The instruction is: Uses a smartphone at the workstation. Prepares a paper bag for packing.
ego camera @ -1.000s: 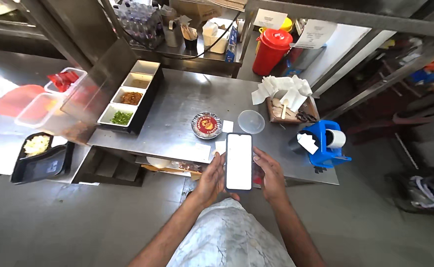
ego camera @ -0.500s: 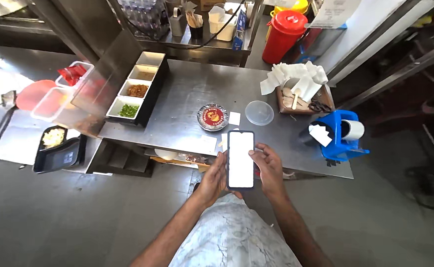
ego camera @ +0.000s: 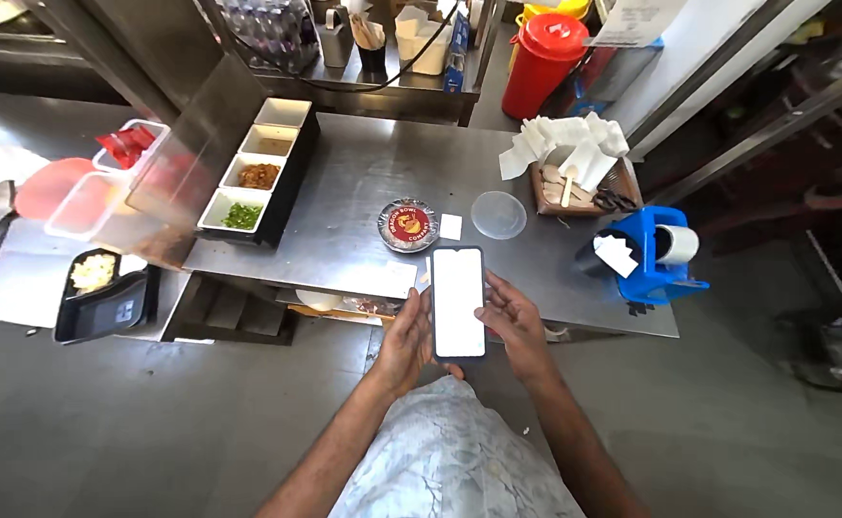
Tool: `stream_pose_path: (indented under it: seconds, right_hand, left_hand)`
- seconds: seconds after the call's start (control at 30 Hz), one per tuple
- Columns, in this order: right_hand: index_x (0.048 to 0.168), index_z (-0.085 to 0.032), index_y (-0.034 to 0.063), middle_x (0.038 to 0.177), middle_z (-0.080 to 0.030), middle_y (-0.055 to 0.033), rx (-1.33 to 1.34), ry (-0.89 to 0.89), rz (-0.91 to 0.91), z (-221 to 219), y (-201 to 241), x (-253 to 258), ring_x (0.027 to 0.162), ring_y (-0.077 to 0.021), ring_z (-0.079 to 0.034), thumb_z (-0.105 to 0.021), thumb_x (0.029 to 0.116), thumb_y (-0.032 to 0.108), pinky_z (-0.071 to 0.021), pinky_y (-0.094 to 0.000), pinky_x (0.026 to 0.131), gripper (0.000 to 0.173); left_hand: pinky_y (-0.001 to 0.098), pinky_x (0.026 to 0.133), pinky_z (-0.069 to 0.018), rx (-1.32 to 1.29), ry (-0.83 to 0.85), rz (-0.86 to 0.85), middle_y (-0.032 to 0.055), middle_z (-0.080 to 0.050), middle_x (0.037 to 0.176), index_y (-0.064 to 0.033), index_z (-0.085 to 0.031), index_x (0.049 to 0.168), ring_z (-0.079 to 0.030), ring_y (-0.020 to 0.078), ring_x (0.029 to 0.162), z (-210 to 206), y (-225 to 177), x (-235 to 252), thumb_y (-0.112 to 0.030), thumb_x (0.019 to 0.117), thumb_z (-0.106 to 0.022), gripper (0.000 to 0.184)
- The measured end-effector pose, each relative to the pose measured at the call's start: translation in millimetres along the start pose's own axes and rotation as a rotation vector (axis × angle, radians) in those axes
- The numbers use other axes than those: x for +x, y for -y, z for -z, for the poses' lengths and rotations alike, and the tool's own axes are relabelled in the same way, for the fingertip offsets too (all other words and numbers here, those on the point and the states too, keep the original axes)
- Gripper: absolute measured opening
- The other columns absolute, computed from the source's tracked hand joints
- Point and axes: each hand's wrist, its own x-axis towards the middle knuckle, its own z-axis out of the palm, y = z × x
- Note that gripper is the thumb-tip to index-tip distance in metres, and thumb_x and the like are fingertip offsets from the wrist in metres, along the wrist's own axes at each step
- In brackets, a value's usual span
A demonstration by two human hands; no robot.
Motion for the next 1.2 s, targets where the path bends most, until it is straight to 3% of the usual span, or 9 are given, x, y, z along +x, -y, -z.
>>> stream_pose_path:
  seconds: [0.1, 0.33, 0.43, 0.53, 0.7, 0.97, 1.2]
  right_hand:
    - [0.152, -0.052, 0.0187, 0.116, -0.071, -0.0071, -0.012, -0.005, -0.011, 0, 0, 0, 0.086, -0.0165, -0.069, -0.062, 0.0934, 0.011, -0.0588, -0.0302, 0.069, 0.06]
    - [0.153, -0.05, 0.0174, 0.122, -0.07, -0.0085, 0.002, 0.022, -0.011, 0, -4, 2, 0.096, -0.0183, -0.069, -0.061, 0.091, 0.008, -0.06, -0.0337, 0.079, 0.064]
    - [0.158, -0.041, 0.0206, 0.131, -0.066, -0.0085, 0.031, 0.117, -0.017, 1, -3, 4, 0.105, -0.0205, -0.069, -0.063, 0.0878, 0.007, -0.0605, -0.0364, 0.086, 0.075]
    - [0.163, -0.029, 0.0252, 0.145, -0.058, -0.0072, 0.059, 0.227, -0.027, 2, -5, 6, 0.113, -0.0236, -0.067, -0.066, 0.0822, 0.005, -0.0608, -0.0403, 0.09, 0.091]
    - [0.166, -0.018, 0.0272, 0.151, -0.051, -0.0075, 0.062, 0.362, -0.014, 3, -4, 12, 0.118, -0.0261, -0.065, -0.072, 0.0754, 0.001, -0.0597, -0.0429, 0.095, 0.109]
    - [0.166, -0.017, 0.0292, 0.149, -0.052, -0.0079, 0.042, 0.363, -0.014, 2, -5, 17, 0.113, -0.0273, -0.067, -0.071, 0.077, -0.007, -0.0611, -0.044, 0.092, 0.11]
    - [0.165, -0.02, 0.0274, 0.148, -0.054, -0.0085, 0.049, 0.352, -0.023, 5, 0, 20, 0.118, -0.0266, -0.066, -0.07, 0.0791, 0.0, -0.0598, -0.0427, 0.095, 0.104]
  left_hand:
    - [0.0501, 0.071, -0.0626, -0.007, 0.006, 0.009, 0.0193, -0.056, 0.141, -0.0244, -0.027, 0.161, -0.068, 0.0366, 0.108, 2, 0, 0, -0.068, 0.103, -0.022, 0.073]
    - [0.0505, 0.071, -0.0626, -0.013, 0.009, 0.006, 0.0194, -0.057, 0.141, -0.0247, -0.027, 0.161, -0.068, 0.037, 0.109, 7, -1, 0, -0.069, 0.1028, -0.022, 0.073]
    - [0.0491, 0.069, -0.0628, -0.005, -0.007, -0.001, 0.0188, -0.058, 0.14, -0.0239, -0.031, 0.159, -0.069, 0.0366, 0.107, 7, -5, 0, -0.071, 0.1018, -0.021, 0.075]
    - [0.0498, 0.07, -0.0628, -0.003, -0.02, -0.006, 0.0193, -0.056, 0.142, -0.0241, -0.027, 0.161, -0.068, 0.0372, 0.109, 8, -10, 0, -0.07, 0.1022, -0.021, 0.075]
    - [0.0511, 0.069, -0.0626, -0.008, -0.021, -0.022, 0.0211, -0.056, 0.141, -0.022, -0.025, 0.161, -0.068, 0.0386, 0.107, 12, -13, 1, -0.071, 0.1015, -0.023, 0.077]
    - [0.0508, 0.07, -0.0626, -0.01, -0.021, -0.037, 0.0202, -0.057, 0.14, -0.022, -0.026, 0.161, -0.068, 0.0379, 0.108, 14, -14, 4, -0.069, 0.1027, -0.022, 0.075]
    - [0.0497, 0.069, -0.0627, -0.038, -0.008, -0.043, 0.0199, -0.057, 0.141, -0.0206, -0.028, 0.16, -0.069, 0.0366, 0.106, 14, -15, 8, -0.07, 0.102, -0.024, 0.076]
